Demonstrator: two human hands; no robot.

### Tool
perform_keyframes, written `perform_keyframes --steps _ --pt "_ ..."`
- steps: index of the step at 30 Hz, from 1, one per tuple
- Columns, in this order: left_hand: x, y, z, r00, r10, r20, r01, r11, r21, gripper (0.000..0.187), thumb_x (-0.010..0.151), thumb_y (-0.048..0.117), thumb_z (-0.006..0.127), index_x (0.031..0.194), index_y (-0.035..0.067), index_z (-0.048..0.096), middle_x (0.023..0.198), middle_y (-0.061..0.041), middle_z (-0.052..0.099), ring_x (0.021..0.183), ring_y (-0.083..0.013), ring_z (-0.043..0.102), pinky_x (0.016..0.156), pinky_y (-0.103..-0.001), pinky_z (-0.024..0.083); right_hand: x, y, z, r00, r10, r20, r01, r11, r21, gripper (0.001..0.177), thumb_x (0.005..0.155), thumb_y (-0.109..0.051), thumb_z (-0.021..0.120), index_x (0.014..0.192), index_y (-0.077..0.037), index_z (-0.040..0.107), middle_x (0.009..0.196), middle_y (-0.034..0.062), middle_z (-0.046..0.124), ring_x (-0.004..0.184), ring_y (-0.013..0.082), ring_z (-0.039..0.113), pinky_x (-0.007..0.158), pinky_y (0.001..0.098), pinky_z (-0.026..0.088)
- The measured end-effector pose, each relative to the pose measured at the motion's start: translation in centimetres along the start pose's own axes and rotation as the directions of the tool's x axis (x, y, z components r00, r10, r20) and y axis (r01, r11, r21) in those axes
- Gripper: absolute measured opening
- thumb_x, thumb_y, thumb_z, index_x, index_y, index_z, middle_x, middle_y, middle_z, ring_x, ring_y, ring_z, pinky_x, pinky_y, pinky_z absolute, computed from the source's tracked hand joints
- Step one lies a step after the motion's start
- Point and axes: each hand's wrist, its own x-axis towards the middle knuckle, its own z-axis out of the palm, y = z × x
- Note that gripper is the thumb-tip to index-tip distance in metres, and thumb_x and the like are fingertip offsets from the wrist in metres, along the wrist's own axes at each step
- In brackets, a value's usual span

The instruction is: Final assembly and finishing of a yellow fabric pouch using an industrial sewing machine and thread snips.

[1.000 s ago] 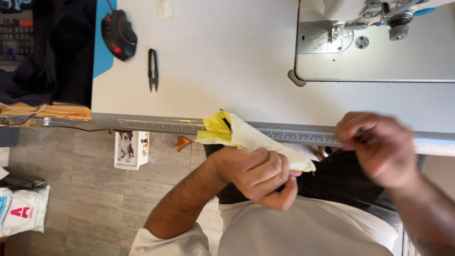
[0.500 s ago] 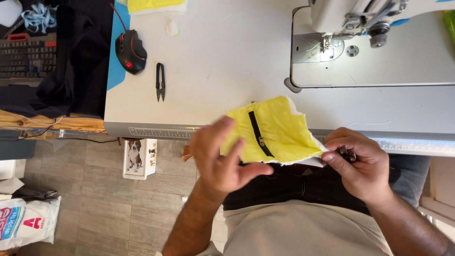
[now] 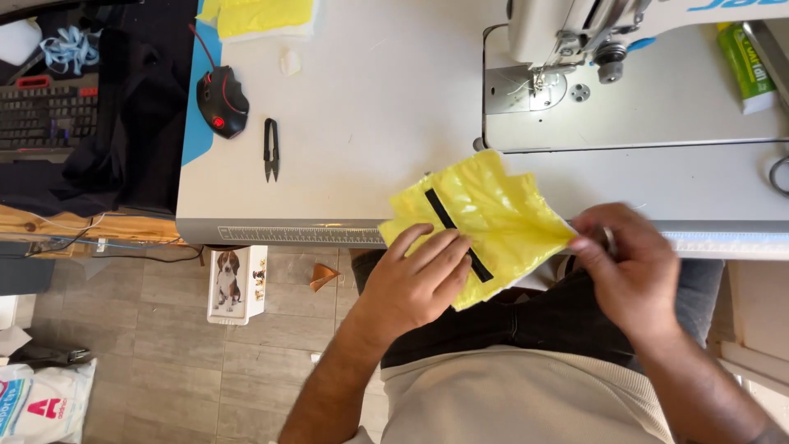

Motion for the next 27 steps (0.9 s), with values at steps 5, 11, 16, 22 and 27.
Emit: perform_keyframes --steps 5,11,16,22,27 --pt "-0.2 -0.5 0.7 0.986 0.151 -0.071 -0.135 0.972 0.194 0.008 0.098 0.000 0.068 0.092 0.002 0.073 0.100 -0.013 0.076 0.095 -0.0231 0.071 0.091 -0.037 0.059 4.2 2.6 -4.7 0.941 -0.337 -0.010 0.283 0.806 -0.520 0.029 0.107 -0.003 0.086 0.127 0.014 0.072 0.093 0.0143 0.056 0.077 0.0282 0.049 0.079 0.0440 0.046" --pt "-0.5 -0.9 1.2 0.982 0.173 -0.073 -0.140 0.935 0.325 0.006 0.097 0.004 0.072 0.092 0.007 0.074 0.100 -0.009 0.078 0.096 -0.0202 0.073 0.090 -0.035 0.060 6.7 2.4 -4.3 0.891 -0.414 0.187 0.365 0.407 -0.837 0.051 0.102 -0.020 0.082 0.144 0.007 0.073 0.128 0.0193 0.059 0.110 0.0402 0.055 0.087 0.0540 0.050" --pt "-0.5 -0.6 1.8 0.980 0.163 -0.117 -0.112 0.927 0.359 0.008 0.097 0.002 0.070 0.092 0.007 0.073 0.100 -0.010 0.077 0.096 -0.0202 0.073 0.082 -0.033 0.059 3.9 -2.1 -0.3 0.893 -0.438 0.100 0.439 0.803 -0.404 0.034 0.096 -0.013 0.081 0.116 0.013 0.070 0.107 0.0262 0.072 0.102 0.0403 0.067 0.092 0.0535 0.053" --pt "-1.1 1.8 3.4 0.988 0.060 -0.139 -0.058 0.998 0.022 0.041 0.104 0.039 0.058 0.110 0.001 0.071 0.118 -0.018 0.071 0.112 -0.0316 0.071 0.093 -0.042 0.056 5.7 -1.6 3.1 0.912 -0.411 0.021 0.405 0.889 -0.215 0.017 0.097 -0.004 0.080 0.102 0.011 0.074 0.094 0.0227 0.072 0.085 0.0438 0.071 0.075 0.0442 0.056" --pt "-0.8 -1.6 1.1 0.953 -0.238 -0.190 0.183 0.946 -0.265 0.065 0.097 0.054 0.063 0.142 0.010 0.052 0.135 -0.016 0.065 0.123 -0.0338 0.064 0.105 -0.046 0.054 6.0 -3.7 2.2 0.927 -0.338 0.163 0.356 0.929 -0.099 0.011 0.095 0.000 0.076 0.101 0.008 0.075 0.096 0.0201 0.074 0.089 0.0370 0.072 0.078 0.0406 0.057"
